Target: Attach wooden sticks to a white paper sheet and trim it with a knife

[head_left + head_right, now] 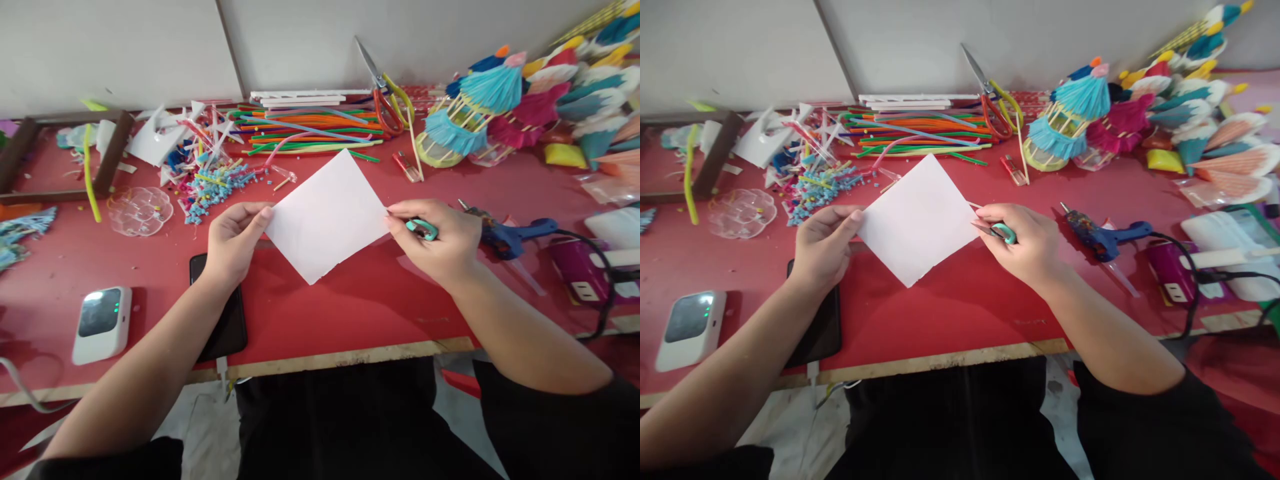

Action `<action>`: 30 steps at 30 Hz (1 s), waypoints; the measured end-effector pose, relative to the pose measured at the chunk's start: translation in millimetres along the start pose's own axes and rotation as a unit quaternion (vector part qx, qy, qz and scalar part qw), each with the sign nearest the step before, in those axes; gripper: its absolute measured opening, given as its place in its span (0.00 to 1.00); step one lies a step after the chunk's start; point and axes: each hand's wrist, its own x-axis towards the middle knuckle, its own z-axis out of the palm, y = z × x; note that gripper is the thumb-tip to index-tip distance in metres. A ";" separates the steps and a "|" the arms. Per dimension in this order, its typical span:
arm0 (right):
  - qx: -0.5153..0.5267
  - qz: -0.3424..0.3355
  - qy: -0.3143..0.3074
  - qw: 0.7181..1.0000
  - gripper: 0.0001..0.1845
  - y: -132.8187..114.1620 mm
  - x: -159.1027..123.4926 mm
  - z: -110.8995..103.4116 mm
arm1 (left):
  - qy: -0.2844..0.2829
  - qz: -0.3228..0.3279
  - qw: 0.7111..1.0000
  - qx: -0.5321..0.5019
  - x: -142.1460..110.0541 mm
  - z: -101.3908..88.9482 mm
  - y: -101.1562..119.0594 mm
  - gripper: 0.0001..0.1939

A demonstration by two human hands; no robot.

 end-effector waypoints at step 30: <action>-0.047 0.078 -0.078 0.993 0.05 13.3 3.2 -7.5 | -0.202 0.010 0.958 0.203 -8.8 -1.1 6.9 0.18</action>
